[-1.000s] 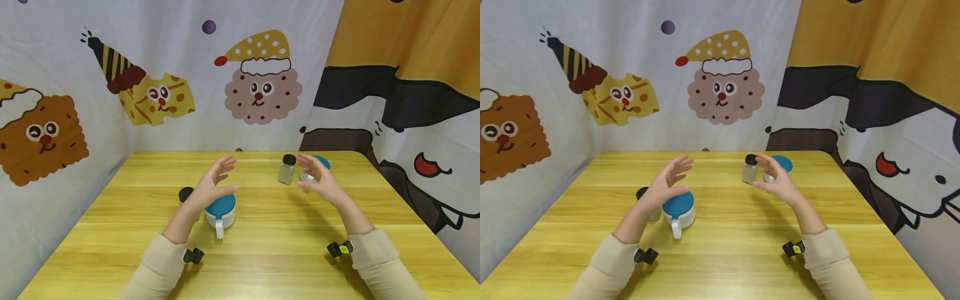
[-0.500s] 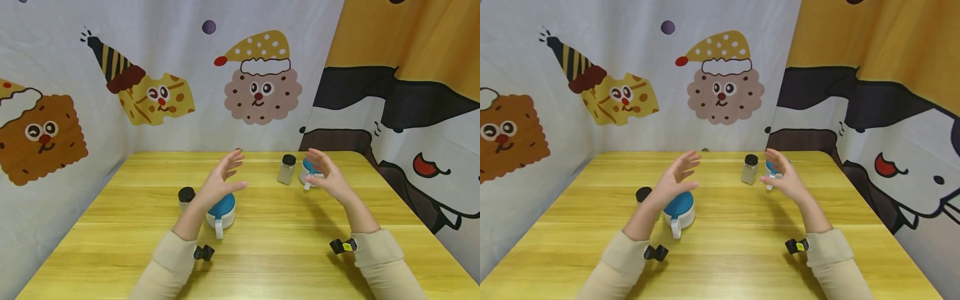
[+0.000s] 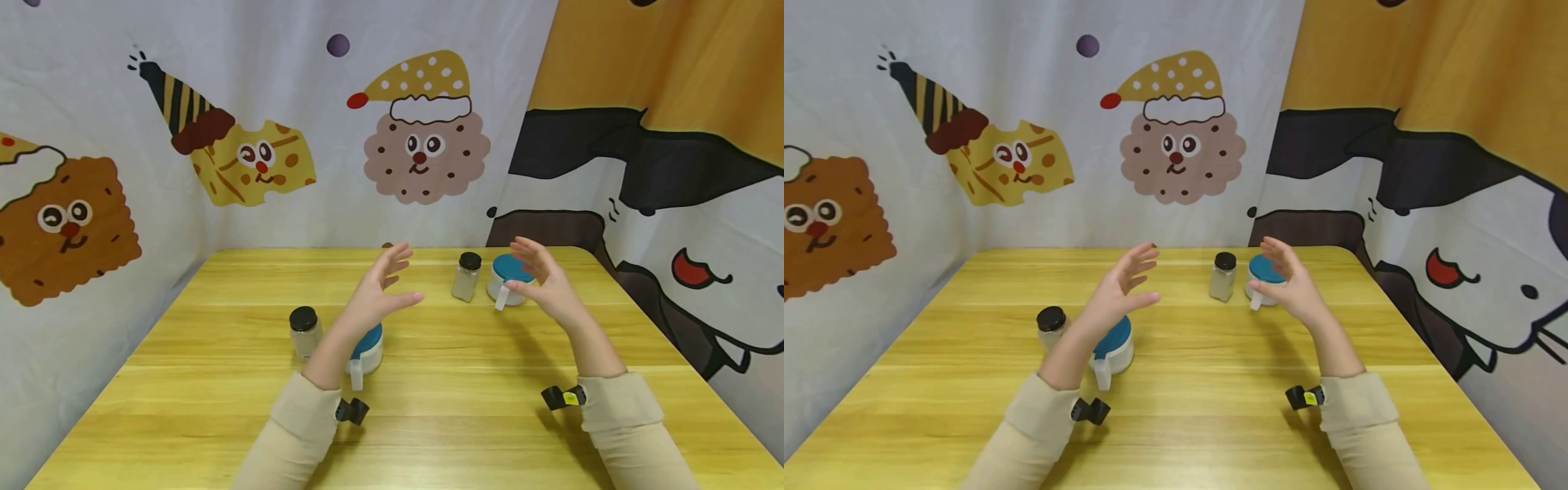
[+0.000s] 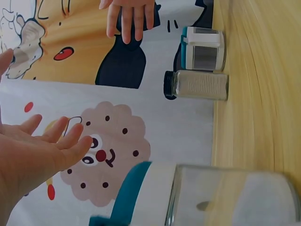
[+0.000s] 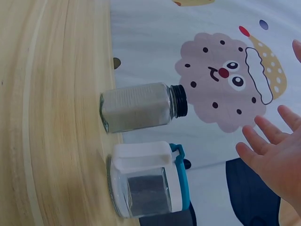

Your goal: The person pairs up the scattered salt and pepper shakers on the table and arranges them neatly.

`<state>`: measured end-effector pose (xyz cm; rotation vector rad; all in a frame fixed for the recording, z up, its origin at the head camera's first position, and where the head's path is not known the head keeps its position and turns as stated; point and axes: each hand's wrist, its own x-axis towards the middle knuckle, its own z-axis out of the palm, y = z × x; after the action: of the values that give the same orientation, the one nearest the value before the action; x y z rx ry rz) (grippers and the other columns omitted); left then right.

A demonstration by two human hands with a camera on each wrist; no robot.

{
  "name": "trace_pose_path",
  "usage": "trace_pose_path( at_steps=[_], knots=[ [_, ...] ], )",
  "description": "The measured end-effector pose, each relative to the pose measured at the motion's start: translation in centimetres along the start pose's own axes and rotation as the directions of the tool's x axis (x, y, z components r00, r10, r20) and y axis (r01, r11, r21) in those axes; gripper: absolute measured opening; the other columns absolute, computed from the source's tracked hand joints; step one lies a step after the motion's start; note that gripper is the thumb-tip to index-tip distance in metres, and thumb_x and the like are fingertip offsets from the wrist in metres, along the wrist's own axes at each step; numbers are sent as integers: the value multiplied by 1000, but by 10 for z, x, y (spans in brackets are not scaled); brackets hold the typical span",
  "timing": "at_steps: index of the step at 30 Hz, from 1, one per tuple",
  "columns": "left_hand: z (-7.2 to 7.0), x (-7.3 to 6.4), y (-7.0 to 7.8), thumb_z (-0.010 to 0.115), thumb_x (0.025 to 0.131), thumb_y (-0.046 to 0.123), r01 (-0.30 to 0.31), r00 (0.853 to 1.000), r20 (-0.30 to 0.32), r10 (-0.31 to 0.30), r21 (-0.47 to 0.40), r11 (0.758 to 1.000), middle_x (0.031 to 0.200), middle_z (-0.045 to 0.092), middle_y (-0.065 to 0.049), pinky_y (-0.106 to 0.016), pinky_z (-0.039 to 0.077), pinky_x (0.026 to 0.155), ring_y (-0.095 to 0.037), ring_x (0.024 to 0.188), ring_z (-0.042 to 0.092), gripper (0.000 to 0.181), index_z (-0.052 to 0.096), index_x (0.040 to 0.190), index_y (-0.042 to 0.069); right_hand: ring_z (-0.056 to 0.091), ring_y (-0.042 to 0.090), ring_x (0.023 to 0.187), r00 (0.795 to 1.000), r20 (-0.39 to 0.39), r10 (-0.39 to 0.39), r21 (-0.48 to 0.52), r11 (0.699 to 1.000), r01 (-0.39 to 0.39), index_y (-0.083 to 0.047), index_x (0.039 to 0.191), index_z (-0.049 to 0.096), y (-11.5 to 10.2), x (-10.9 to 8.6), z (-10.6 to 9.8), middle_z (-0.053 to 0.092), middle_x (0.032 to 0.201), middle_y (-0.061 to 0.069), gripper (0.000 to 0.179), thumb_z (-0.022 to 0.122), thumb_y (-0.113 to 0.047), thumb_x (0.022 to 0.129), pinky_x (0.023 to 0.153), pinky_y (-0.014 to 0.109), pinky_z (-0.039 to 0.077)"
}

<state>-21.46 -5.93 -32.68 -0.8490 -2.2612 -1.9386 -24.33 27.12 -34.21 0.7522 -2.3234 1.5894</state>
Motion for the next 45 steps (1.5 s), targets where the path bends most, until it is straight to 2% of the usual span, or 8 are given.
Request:
trace_pose_path(
  at_steps=[11,22,31,38,45],
  knots=[
    [16,10,-2,77,82,21,17,1000,-14,-16,63,998,145,39,7,-39,28,108,-16,132,36,81,31,149,22,29,39,134,998,-45,38,-18,999,-38,-11,149,29,5,0,-6,34,147,19,75,68,2,87,106,59,21],
    [31,21,-9,78,81,26,23,1000,-20,-22,67,998,146,38,5,-37,28,108,-19,132,36,83,31,149,22,29,40,133,994,-87,69,-41,997,-73,-10,150,28,16,0,-13,31,147,21,76,69,0,87,106,58,21],
    [41,27,-13,78,81,27,21,1000,-24,-20,33,999,149,35,0,-43,26,109,-22,134,34,84,30,150,21,28,41,134,989,-113,94,-55,993,-101,-8,150,26,24,-1,-19,30,148,22,75,68,-2,88,106,59,20],
    [47,33,-16,77,83,27,45,997,-62,-44,23,999,148,37,1,-39,27,108,-18,133,35,81,31,149,20,27,41,134,987,-127,102,-56,992,-110,-7,150,26,26,-1,-21,30,148,22,74,68,-3,88,107,58,19],
    [55,41,-25,77,83,24,50,994,-95,-51,-12,999,146,40,-1,-42,28,107,-22,132,37,78,34,148,18,26,44,134,982,-144,120,-72,989,-131,-6,150,26,30,-1,-23,28,148,25,73,66,-4,90,108,57,17]
  ],
)
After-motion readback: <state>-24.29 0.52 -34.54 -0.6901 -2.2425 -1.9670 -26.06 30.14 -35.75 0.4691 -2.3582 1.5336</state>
